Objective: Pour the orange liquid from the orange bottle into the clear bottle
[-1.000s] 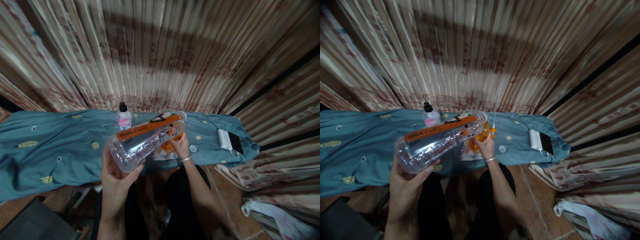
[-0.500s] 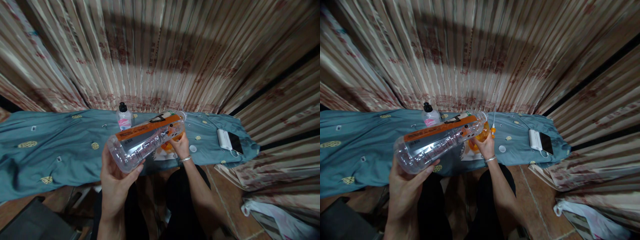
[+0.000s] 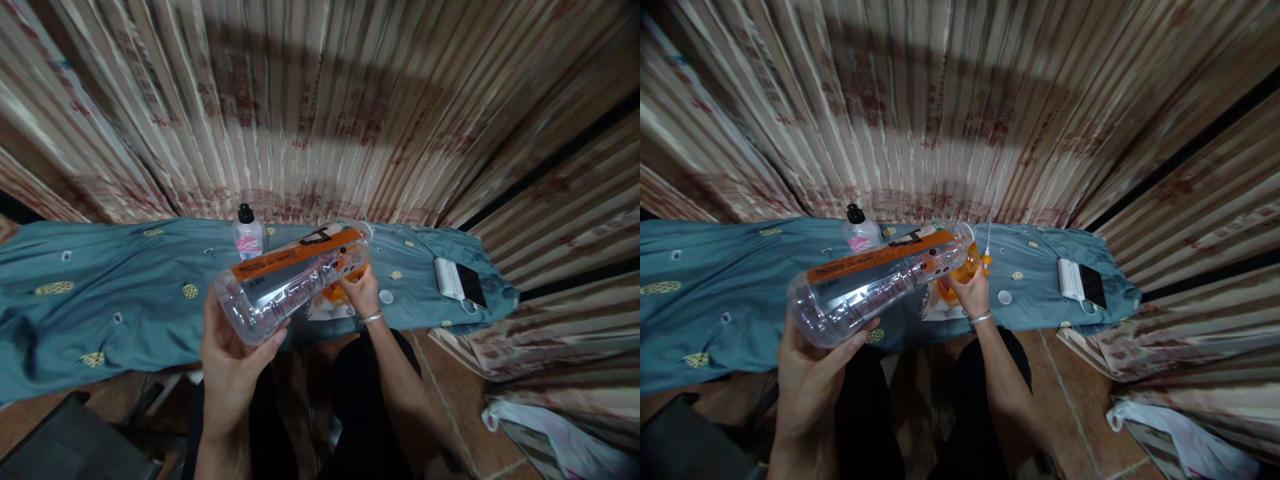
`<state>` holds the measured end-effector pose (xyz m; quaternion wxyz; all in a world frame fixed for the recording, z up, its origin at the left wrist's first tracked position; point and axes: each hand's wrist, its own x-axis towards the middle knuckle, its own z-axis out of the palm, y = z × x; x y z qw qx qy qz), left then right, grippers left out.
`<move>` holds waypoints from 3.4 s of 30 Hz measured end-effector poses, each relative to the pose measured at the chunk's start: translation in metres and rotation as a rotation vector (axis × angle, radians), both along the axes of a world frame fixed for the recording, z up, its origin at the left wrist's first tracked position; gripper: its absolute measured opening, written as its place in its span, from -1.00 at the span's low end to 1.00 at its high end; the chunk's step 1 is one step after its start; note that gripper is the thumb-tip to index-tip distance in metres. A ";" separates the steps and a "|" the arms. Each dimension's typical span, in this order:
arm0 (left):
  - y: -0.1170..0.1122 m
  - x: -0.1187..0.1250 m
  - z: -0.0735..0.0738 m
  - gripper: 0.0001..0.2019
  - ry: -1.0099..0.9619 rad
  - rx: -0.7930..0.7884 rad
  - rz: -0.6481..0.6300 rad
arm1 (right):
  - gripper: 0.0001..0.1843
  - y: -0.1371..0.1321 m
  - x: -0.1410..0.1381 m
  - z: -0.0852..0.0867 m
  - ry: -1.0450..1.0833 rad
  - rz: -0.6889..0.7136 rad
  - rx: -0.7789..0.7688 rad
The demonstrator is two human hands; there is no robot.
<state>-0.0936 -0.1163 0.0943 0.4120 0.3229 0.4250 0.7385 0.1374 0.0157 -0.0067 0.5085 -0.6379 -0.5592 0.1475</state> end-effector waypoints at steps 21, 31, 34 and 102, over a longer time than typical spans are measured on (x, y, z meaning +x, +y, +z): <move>0.000 0.001 0.003 -0.13 0.040 -0.037 0.015 | -0.29 -0.002 -0.002 0.006 0.011 0.005 -0.029; 0.000 0.001 0.002 -0.14 0.001 -0.011 0.009 | -0.26 -0.002 -0.001 0.007 -0.002 0.009 -0.025; 0.000 0.001 0.002 -0.15 0.005 0.001 0.006 | -0.24 -0.002 -0.001 0.008 -0.001 0.014 -0.030; 0.001 0.001 -0.001 -0.08 0.002 -0.005 0.032 | -0.25 -0.001 -0.001 0.003 0.005 0.010 -0.004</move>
